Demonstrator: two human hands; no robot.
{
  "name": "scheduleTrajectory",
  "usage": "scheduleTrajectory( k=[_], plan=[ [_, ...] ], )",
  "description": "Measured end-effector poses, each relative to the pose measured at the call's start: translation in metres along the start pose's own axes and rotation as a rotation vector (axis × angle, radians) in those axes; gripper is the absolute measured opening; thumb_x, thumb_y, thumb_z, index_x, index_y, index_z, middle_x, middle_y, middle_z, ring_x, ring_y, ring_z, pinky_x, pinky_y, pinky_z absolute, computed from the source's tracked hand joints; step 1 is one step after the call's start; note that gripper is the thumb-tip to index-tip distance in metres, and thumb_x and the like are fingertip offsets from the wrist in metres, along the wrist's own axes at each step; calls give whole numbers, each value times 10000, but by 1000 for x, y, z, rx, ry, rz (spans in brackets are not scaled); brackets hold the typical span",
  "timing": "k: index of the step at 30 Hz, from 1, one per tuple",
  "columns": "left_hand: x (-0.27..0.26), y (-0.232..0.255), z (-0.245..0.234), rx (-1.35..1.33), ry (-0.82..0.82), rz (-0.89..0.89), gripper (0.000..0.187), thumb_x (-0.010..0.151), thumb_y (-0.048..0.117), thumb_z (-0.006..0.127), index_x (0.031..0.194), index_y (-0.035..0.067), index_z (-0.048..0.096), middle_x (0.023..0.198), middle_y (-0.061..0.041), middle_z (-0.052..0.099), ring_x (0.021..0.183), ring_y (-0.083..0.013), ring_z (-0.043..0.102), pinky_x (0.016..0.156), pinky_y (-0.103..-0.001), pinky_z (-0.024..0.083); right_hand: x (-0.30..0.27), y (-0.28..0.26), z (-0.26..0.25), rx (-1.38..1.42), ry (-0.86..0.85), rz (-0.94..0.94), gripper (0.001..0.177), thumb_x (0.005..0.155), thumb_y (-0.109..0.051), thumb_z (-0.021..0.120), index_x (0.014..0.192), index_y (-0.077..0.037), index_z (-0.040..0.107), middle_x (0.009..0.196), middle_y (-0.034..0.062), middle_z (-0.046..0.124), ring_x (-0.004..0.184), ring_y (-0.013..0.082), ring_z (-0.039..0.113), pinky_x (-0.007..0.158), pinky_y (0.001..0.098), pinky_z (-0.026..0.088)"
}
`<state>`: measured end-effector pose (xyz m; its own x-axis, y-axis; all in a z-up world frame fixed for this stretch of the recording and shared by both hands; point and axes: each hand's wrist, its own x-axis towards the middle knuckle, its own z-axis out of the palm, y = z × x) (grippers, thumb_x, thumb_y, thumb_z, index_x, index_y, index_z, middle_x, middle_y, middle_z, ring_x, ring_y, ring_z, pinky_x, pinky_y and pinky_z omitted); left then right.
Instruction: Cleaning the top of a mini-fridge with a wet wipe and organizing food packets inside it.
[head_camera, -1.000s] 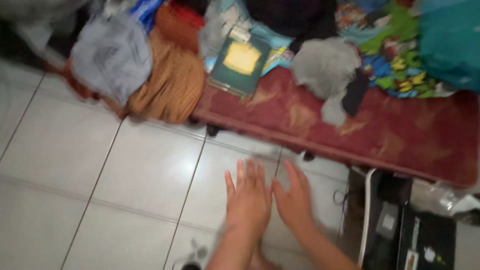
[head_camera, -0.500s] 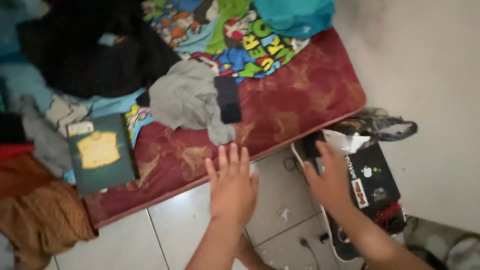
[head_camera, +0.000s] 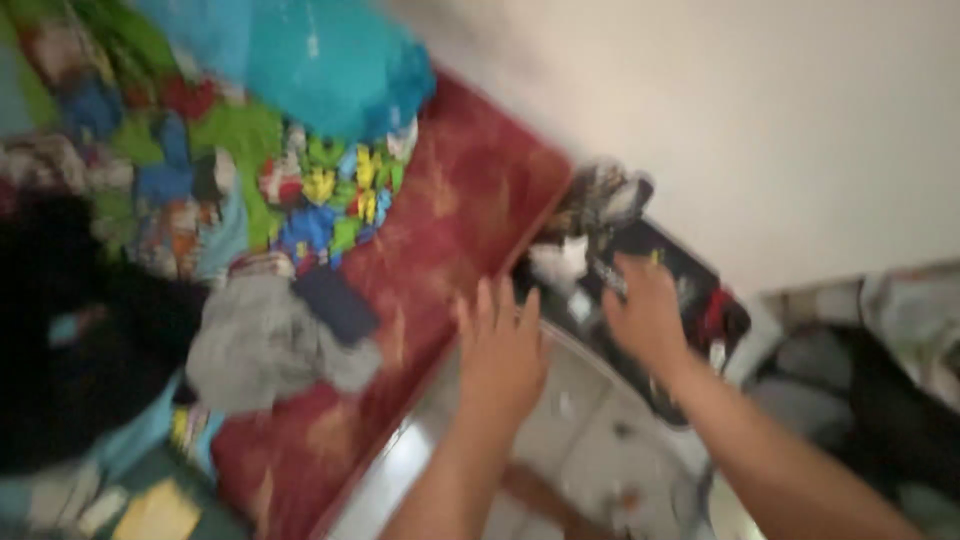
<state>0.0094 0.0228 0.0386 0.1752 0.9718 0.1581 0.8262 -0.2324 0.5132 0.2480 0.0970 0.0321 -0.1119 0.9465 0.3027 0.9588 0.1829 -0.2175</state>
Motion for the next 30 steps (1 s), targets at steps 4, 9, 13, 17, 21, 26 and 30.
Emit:
scheduleTrajectory(
  k=[4,9,13,17,21,26,30],
  plan=[
    [38,7,21,146,108,214,508,1035,332,546,1476,81,506,1562,-218,421,1507,-419,294,1219,-626,181,10,42,52,41,108,-58,491,829,-90,636,1308,13,605,1254,262,635,1211,443,595,1072,499,471],
    [71,22,66,-45,-210,201,610,911,332,592,1445,58,485,1534,-194,427,1469,-413,288,1171,-626,168,62,40,56,168,81,196,321,910,-69,621,1222,-5,655,1113,249,672,1071,444,644,933,478,514],
    [147,28,87,-19,-102,321,555,970,240,553,1485,41,493,1557,-192,458,1476,-415,330,1186,-583,246,110,60,77,485,68,441,366,850,-46,518,1194,-24,640,1061,187,715,1027,365,711,889,453,547],
    [209,61,93,47,-410,191,505,953,174,526,1456,143,544,1598,-176,393,1483,-390,329,1170,-620,305,119,103,99,610,-72,595,297,822,-61,559,1060,-9,729,1035,256,713,996,441,668,859,530,527],
    [251,83,91,193,-721,-36,414,944,227,556,1342,140,631,1700,-143,152,1532,-423,158,1130,-677,269,125,118,97,119,-329,276,220,860,-158,605,990,-63,756,1008,233,730,1002,437,680,893,525,532],
    [260,50,179,180,-590,-60,360,911,190,558,1244,113,670,1494,-131,427,1355,-400,411,1037,-661,358,123,110,92,-9,-558,338,202,840,-164,624,951,-60,756,1029,217,720,986,412,701,839,519,569],
    [265,25,207,262,-379,79,213,993,85,534,1024,83,745,1089,-138,721,963,-310,737,847,-447,574,134,92,101,-50,-522,395,195,872,-176,619,965,-66,751,1020,207,734,956,400,714,803,513,579]
  ],
)
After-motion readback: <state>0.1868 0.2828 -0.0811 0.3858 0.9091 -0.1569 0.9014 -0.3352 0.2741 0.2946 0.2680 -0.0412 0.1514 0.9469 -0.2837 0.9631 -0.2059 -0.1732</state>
